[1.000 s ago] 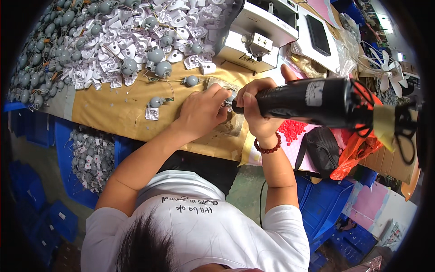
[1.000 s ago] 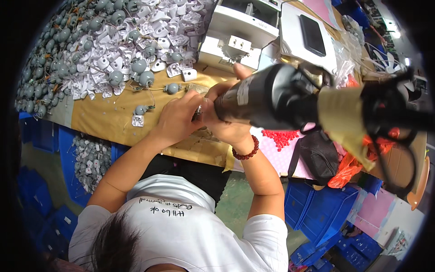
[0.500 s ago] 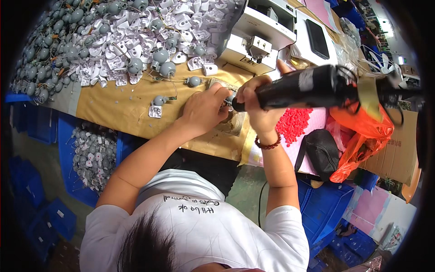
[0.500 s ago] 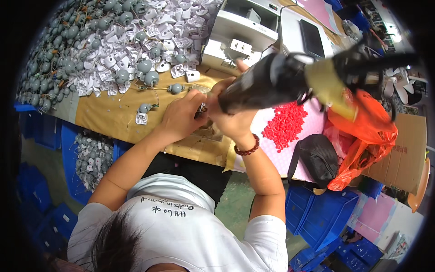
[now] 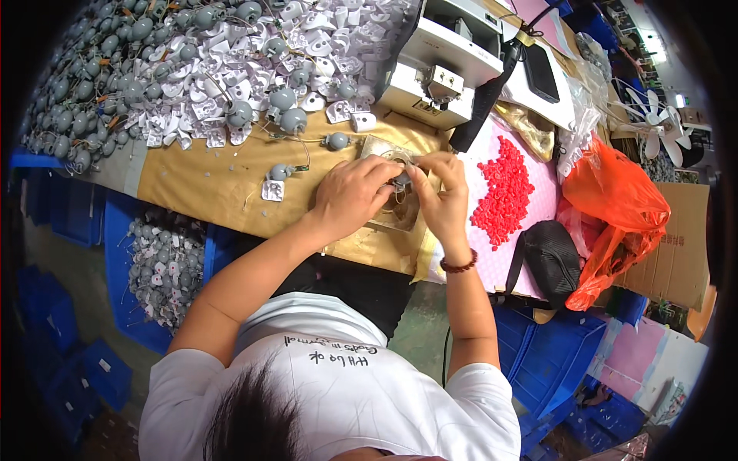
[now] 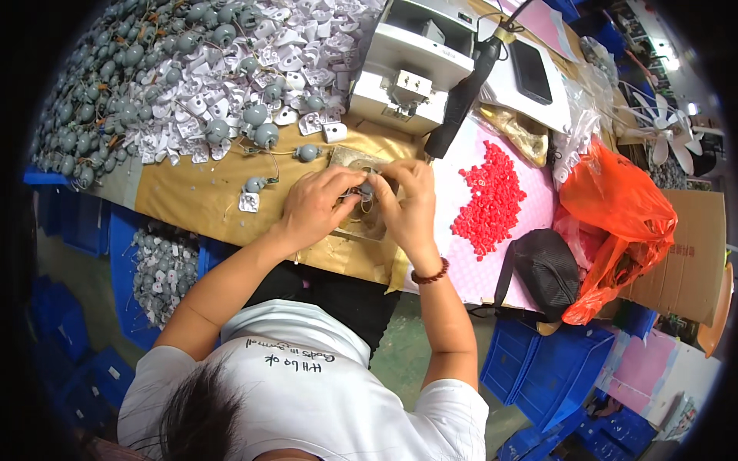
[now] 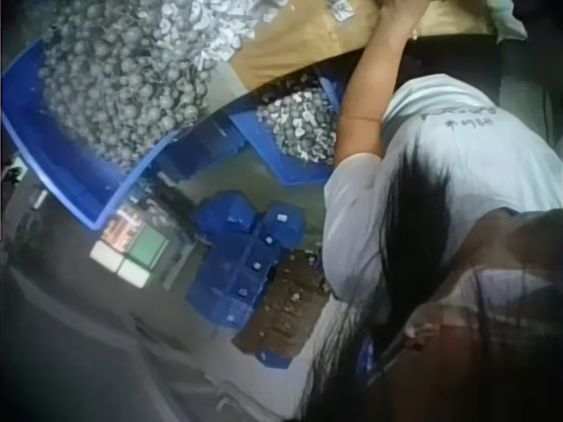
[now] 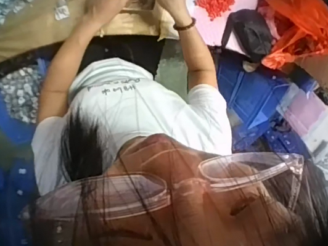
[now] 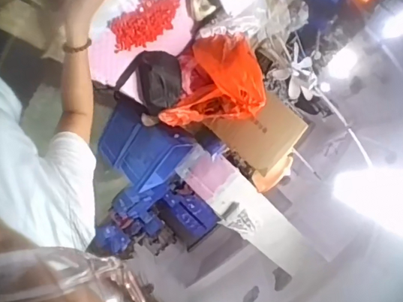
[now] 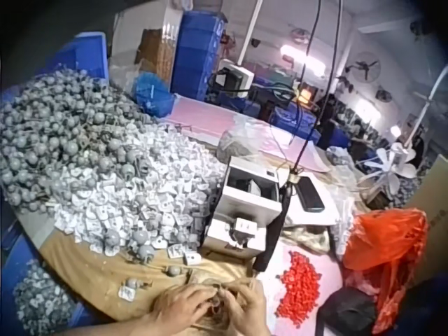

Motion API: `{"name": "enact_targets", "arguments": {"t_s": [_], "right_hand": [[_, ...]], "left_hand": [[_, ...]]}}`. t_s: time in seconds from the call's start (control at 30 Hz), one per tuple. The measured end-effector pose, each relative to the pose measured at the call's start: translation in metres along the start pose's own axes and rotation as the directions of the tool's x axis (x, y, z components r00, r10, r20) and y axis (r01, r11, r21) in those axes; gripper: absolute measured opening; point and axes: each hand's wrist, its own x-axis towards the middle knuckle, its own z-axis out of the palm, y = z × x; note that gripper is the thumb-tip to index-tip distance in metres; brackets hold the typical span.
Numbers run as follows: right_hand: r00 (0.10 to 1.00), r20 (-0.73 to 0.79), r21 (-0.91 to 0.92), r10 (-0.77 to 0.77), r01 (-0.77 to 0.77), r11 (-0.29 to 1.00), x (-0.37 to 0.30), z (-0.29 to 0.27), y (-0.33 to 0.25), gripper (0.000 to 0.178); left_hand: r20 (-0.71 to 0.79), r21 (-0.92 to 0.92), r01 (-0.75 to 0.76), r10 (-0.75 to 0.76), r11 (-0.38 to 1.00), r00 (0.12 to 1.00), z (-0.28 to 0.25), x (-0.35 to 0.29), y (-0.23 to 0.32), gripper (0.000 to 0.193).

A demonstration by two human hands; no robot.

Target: Assembling small plastic housing units and components using an electric torque screwdriver.

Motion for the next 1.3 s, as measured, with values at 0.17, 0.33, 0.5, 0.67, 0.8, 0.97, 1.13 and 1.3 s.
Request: {"name": "enact_targets", "arguments": {"t_s": [0.17,0.33,0.5,0.67,0.8,0.97,1.13,1.3], "right_hand": [[0.955,-0.146,0.443,0.259,-0.171,0.880,0.023,0.006,-0.024,0.007],[0.941,0.322,0.573,0.103,-0.280,0.770,0.027,-0.012,-0.041,0.010],[0.891,0.425,0.329,0.161,-0.318,0.889,-0.001,-0.041,-0.002,0.018],[0.972,0.155,-0.146,0.179,-0.157,0.977,-0.007,-0.074,0.043,0.010],[0.986,0.156,-0.562,-0.062,0.141,0.815,0.007,-0.091,0.088,0.014],[0.947,0.306,-0.646,-0.094,0.279,0.711,0.013,-0.091,0.106,0.017],[0.961,0.246,-0.549,-0.125,0.244,0.799,0.006,-0.088,0.117,0.019],[0.998,0.053,-0.130,0.016,-0.009,0.991,0.009,-0.069,0.074,0.014]], "left_hand": [[0.026,-0.037,0.012,-0.011,0.999,1.000,-0.010,-0.003,0.002,0.031],[0.143,-0.163,-0.058,0.081,0.985,0.986,-0.077,-0.034,0.014,0.031],[0.255,0.452,0.109,-0.245,0.885,0.935,-0.223,-0.095,-0.002,0.029],[-0.113,0.757,0.291,-0.320,0.585,0.940,-0.243,-0.114,-0.013,0.021],[-0.054,0.559,0.257,-0.275,0.788,0.960,-0.163,-0.096,-0.018,0.023],[-0.044,0.482,0.260,-0.273,0.837,0.961,-0.096,-0.084,-0.031,0.025],[0.076,0.195,0.244,-0.263,0.950,0.962,-0.106,-0.083,-0.007,0.020],[0.162,-0.145,0.046,-0.022,0.988,0.987,-0.078,-0.037,0.029,0.017]]}}
